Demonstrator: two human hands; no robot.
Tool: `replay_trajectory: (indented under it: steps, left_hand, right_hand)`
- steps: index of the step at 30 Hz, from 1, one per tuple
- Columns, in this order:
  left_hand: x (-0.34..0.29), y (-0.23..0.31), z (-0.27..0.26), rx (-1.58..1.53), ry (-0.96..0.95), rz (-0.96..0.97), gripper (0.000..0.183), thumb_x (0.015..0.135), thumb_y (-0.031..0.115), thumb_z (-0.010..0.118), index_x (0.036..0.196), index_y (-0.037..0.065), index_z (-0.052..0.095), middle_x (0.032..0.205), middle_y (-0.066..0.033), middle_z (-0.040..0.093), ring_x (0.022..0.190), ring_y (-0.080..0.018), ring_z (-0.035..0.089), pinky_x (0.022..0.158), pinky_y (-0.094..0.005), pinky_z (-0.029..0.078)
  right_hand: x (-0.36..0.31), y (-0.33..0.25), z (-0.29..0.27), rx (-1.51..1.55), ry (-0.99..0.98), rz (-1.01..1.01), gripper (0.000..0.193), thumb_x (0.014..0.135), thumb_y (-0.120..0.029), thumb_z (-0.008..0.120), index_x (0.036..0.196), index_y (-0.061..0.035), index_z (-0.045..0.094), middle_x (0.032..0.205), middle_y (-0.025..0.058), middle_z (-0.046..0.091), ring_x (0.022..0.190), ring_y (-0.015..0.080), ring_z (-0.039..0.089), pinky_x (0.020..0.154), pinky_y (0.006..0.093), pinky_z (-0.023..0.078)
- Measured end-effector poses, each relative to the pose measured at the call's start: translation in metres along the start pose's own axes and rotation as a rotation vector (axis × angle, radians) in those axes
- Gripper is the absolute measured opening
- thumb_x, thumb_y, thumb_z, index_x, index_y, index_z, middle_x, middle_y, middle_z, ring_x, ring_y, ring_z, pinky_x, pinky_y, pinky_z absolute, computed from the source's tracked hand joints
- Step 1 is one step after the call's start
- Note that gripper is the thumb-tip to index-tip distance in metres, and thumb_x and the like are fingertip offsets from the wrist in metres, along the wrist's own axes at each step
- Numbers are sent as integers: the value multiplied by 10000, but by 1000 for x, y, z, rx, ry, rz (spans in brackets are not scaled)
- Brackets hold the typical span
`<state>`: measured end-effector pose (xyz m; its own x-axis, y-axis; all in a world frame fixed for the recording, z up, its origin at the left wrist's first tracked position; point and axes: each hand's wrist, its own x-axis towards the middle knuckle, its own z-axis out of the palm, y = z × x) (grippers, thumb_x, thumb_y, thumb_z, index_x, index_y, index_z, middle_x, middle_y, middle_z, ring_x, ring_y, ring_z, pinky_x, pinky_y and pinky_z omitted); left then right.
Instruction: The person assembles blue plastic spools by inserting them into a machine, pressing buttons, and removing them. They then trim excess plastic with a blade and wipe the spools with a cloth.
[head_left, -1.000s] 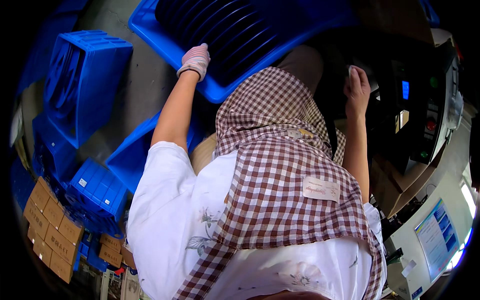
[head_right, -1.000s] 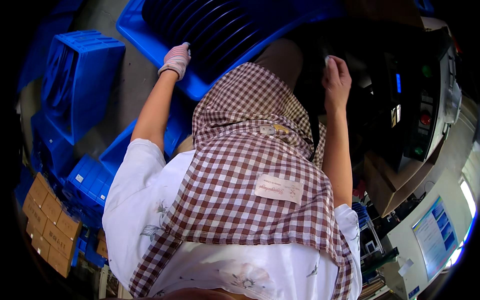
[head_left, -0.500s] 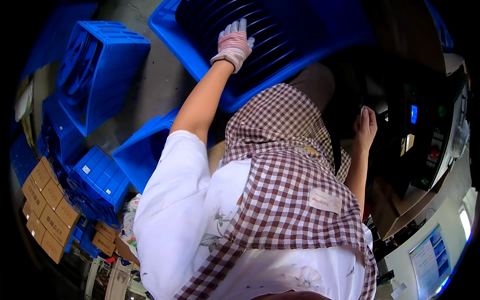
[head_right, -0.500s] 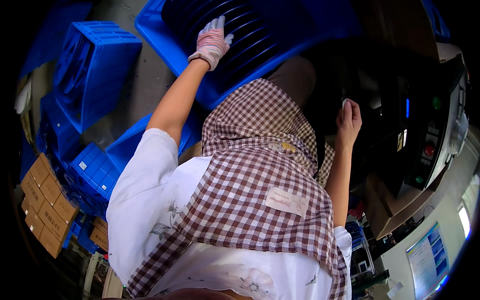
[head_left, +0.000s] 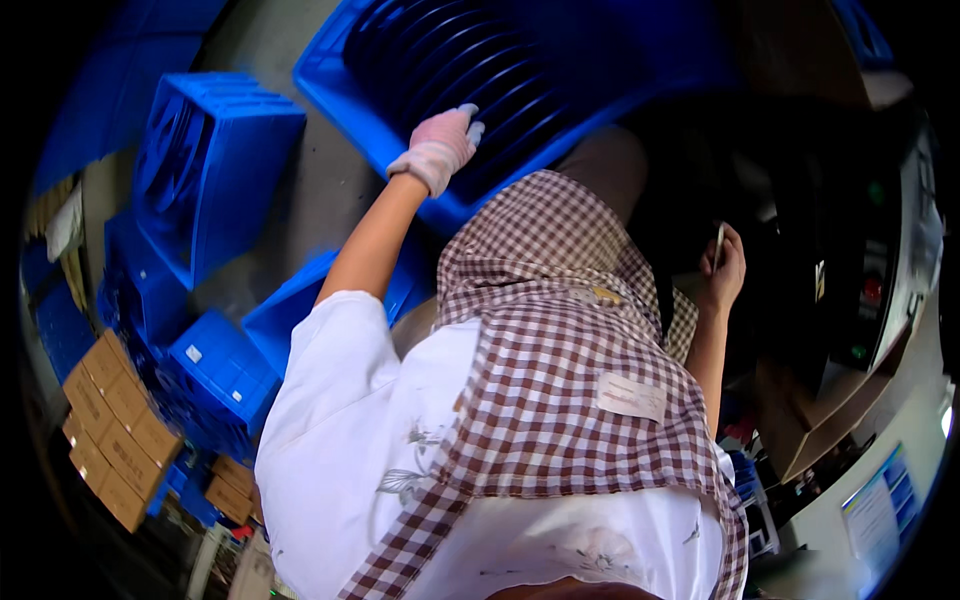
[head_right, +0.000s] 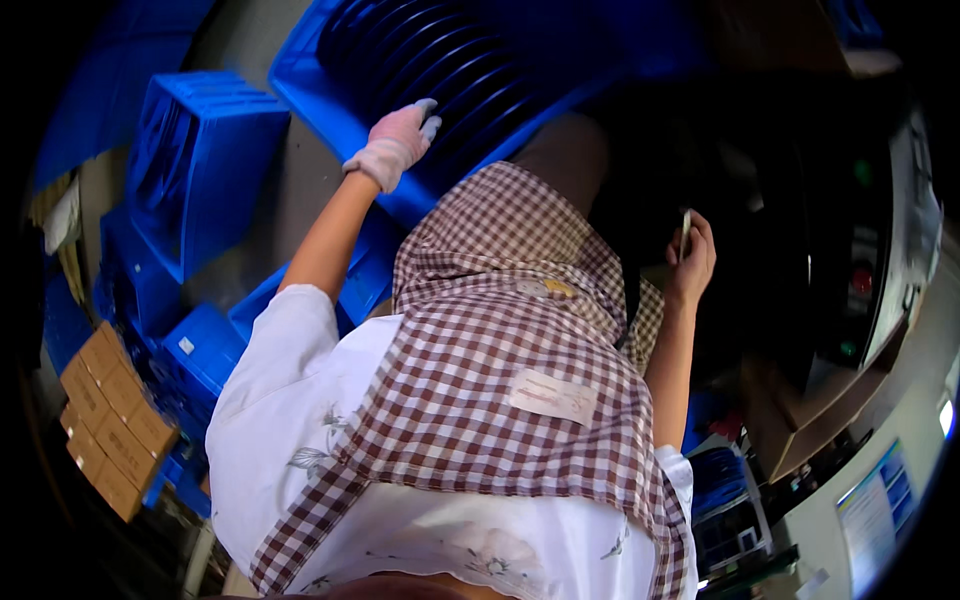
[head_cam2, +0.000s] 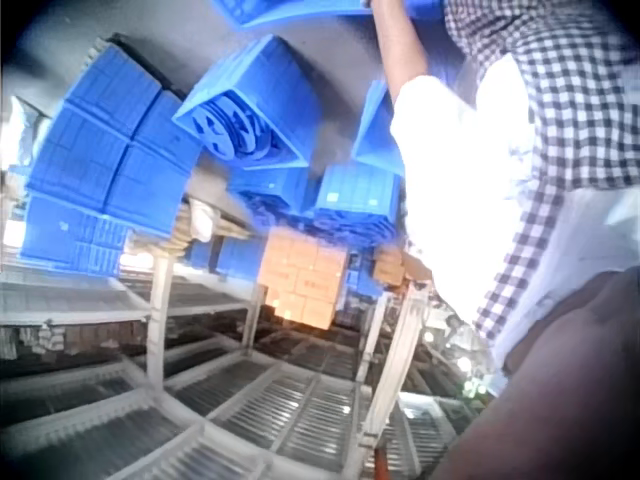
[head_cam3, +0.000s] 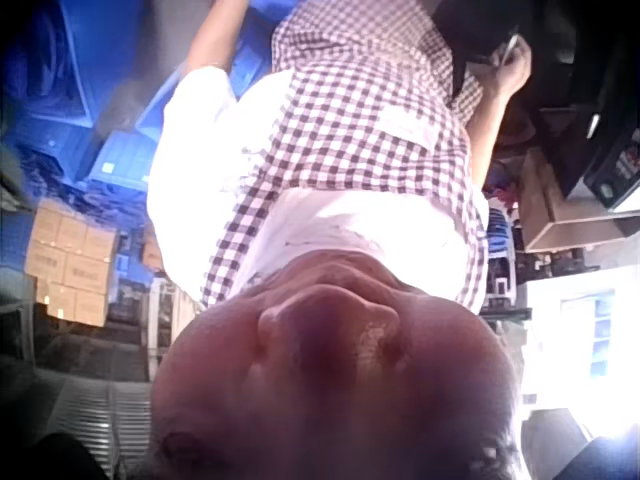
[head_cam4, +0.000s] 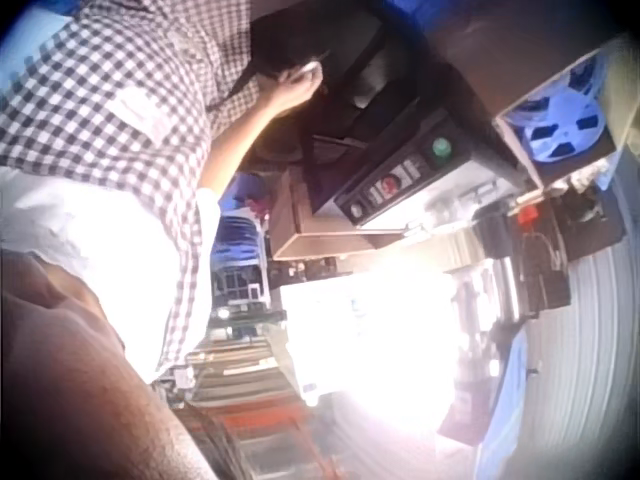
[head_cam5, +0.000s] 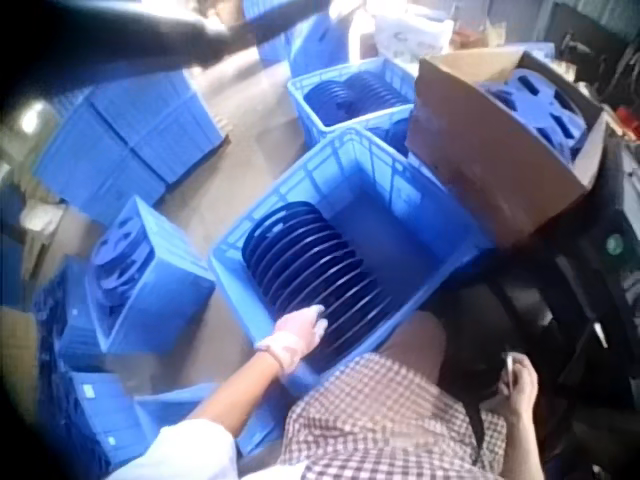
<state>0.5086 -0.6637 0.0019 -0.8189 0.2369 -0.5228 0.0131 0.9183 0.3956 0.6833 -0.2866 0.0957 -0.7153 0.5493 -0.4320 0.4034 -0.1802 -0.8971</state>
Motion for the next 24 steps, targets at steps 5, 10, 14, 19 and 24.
replay_trajectory:
  steps: [5, 10, 14, 19, 24]
  left_hand:
    - [-69, 55, 11, -508, 107, 467, 241, 909, 109, 566, 1130, 29, 622, 1065, -177, 657, 980, -303, 641, 820, -353, 523]
    - [-88, 67, 11, -408, 52, 727, 230, 855, 34, 584, 1079, 13, 633, 1026, -173, 664, 937, -320, 640, 810, -370, 509]
    - [-81, 63, 30, -403, 65, 765, 249, 842, 14, 574, 1083, 7, 637, 980, -188, 669, 893, -317, 648, 785, -368, 512]
    - [-62, 67, 25, -405, -127, 720, 206, 897, 21, 554, 1082, -23, 631, 1007, -166, 679, 951, -260, 655, 844, -324, 514]
    - [-60, 115, 1, -275, -219, 799, 226, 932, 66, 519, 1116, -19, 617, 1005, -164, 678, 937, -245, 651, 841, -322, 501]
  right_hand:
    - [-14, -3, -4, 98, -10, 2, 308, 943, -110, 471, 1225, -8, 539, 796, 20, 596, 595, 61, 500, 504, 178, 372]
    - [-42, 7, -30, 248, 150, -76, 389, 926, -96, 571, 1295, -11, 486, 937, 35, 635, 720, 62, 569, 576, 171, 442]
    - [-50, -31, -80, 177, 202, -290, 462, 899, -54, 574, 1336, 2, 434, 939, 41, 564, 685, 51, 496, 541, 165, 365]
    - [-31, -66, -126, -158, 599, -558, 412, 890, -76, 587, 1288, -4, 505, 918, 58, 617, 677, 58, 526, 546, 191, 424]
    - [7, -67, -194, -632, 942, -432, 437, 818, -215, 649, 1225, -75, 580, 1008, 176, 675, 884, 275, 677, 805, 366, 519]
